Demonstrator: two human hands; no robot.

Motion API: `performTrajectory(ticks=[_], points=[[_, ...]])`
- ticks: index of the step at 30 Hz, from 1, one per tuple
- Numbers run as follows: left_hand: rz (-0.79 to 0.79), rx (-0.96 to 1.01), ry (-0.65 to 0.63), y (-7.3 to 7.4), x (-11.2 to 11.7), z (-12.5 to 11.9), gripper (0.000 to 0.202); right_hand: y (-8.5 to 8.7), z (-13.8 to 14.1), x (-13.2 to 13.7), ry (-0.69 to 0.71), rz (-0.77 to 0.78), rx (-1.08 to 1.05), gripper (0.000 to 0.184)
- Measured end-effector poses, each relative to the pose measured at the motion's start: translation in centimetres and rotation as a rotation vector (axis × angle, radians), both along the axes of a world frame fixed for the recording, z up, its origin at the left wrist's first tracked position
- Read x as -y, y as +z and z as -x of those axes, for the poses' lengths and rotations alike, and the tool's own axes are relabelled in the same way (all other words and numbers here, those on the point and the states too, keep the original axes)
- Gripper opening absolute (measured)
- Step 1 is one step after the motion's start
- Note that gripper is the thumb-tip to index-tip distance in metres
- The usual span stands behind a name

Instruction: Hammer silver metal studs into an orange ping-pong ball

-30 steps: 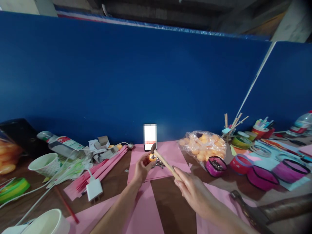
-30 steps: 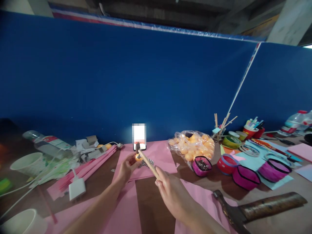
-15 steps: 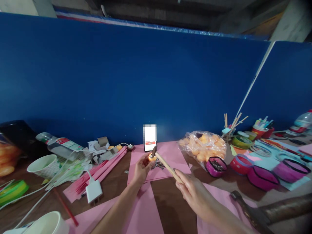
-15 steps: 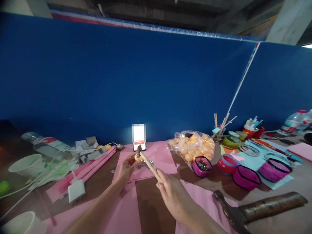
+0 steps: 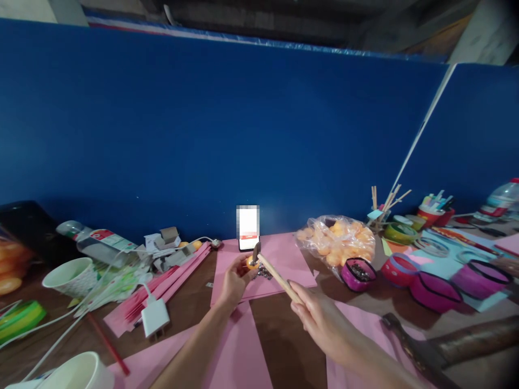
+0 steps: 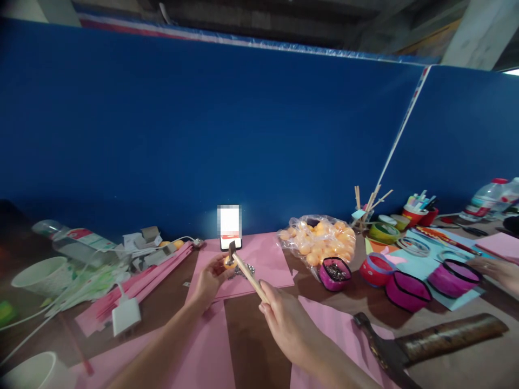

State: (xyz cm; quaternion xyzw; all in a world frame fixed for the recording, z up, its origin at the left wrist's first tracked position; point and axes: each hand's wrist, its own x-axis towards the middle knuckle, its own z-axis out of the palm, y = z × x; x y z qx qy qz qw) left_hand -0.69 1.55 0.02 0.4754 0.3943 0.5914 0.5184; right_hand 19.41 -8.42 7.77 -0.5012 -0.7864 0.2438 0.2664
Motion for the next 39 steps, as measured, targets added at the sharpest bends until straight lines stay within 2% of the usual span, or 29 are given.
performTrajectory(ticks=[6, 10, 15, 20, 26, 31, 39], points=[[-0.011, -0.045, 0.022, -0.1, -0.1, 0.0, 0.048, 0.4, 0.3, 0.1, -0.021, -0.015, -0.008, 0.028], [-0.02, -0.028, 0.005, -0.3, -0.1, 0.0, 0.046, 0.2, 0.3, 0.2, 0.003, -0.01, 0.038, 0.029], [-0.046, -0.102, 0.018, -0.6, -0.2, 0.0, 0.043, -0.3, 0.4, 0.1, 0.006, -0.028, 0.017, 0.036], [-0.036, -0.127, 0.033, -0.3, -0.1, 0.0, 0.041, -0.1, 0.6, 0.1, 0.041, -0.011, 0.058, 0.036], [-0.017, -0.024, 0.0, 0.1, 0.1, 0.0, 0.047, -0.4, 0.4, 0.2, 0.001, -0.063, 0.035, 0.035], [0.009, -0.04, 0.02, 0.1, 0.1, 0.0, 0.049, -0.1, 0.3, 0.1, -0.009, -0.046, 0.012, 0.034], [-0.006, -0.014, -0.018, 0.4, 0.3, 0.0, 0.042, 0.2, 0.1, 0.1, -0.012, 0.013, 0.021, 0.03]])
